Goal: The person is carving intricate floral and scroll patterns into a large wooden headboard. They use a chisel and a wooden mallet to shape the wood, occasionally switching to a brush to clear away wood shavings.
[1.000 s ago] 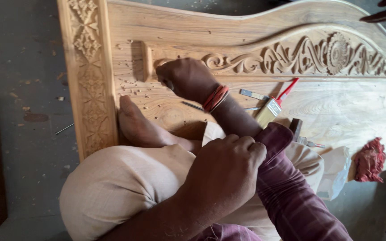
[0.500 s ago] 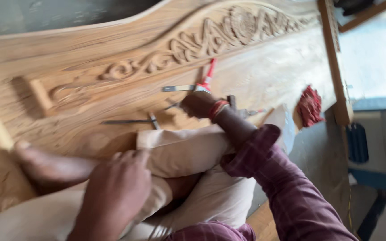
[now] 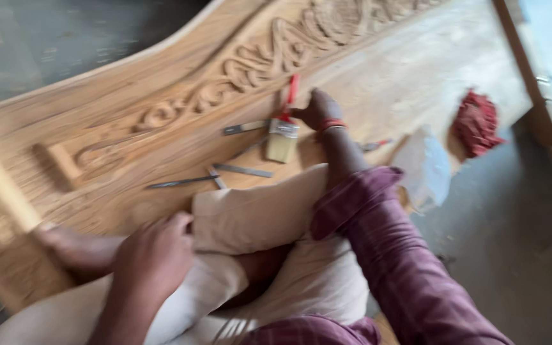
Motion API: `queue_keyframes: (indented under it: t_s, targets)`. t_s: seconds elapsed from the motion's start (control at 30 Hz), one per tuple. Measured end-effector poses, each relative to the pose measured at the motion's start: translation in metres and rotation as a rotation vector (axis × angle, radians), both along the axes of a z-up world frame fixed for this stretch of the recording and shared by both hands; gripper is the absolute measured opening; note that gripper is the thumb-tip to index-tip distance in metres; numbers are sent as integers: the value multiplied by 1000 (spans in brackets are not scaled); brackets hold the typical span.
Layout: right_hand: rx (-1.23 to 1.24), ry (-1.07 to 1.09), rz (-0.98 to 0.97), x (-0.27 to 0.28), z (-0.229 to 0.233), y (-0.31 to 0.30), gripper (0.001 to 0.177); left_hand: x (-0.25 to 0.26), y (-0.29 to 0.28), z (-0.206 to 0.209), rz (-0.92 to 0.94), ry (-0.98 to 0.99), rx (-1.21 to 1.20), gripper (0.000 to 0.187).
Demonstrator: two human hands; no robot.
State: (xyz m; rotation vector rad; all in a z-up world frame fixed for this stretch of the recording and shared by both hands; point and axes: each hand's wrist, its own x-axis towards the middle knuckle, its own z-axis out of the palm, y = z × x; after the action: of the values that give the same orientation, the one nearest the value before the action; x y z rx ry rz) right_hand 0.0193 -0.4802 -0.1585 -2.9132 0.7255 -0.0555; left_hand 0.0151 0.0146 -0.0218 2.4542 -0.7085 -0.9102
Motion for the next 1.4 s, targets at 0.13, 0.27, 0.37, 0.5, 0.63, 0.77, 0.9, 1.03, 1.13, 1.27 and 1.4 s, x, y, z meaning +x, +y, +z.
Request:
queue_keyframes:
  t_s: [0.13,0.27,0.37,0.5,0.63,0.77,0.9,1.03,1.13,1.27,1.4]
  targets:
    - [443,100,-260,18,-30,8,58,-2,-5,-1,-15,-50,-45,29]
    - [683,96,-306,23,-33,18,32,-6,0,-2,-36,-110,-61,23]
    - [975,-41,-328,23,7,33,25,-5,4,1,-51,-123,-63,20]
    - [820,-366,-103,34,67,93,19,-6,3,4,-82,-106,-72,18]
    - [360,-512,388,62,88,187,12,-4,1,10,-118,-63,-87,17]
    - [276,-103,414,79,75,272,11,-3,11,13,-100,-86,-100,16]
    - [725,-165,643,95,65,313,13,-4,12,10,-135,-59,-79,18]
    - [868,-282,536,100,85,300,15,-1,14,16,-102,-126,-124,18]
    - [324,-193,281,86,88,282,15,-4,16,20,-158,-77,-80,19]
    - [326,-299,368,85,62,308,15,-3,17,26,-128,-141,-188,17]
    - [917,-333,478,91,39,365,13,-6,26,25,-53,-102,-245,13]
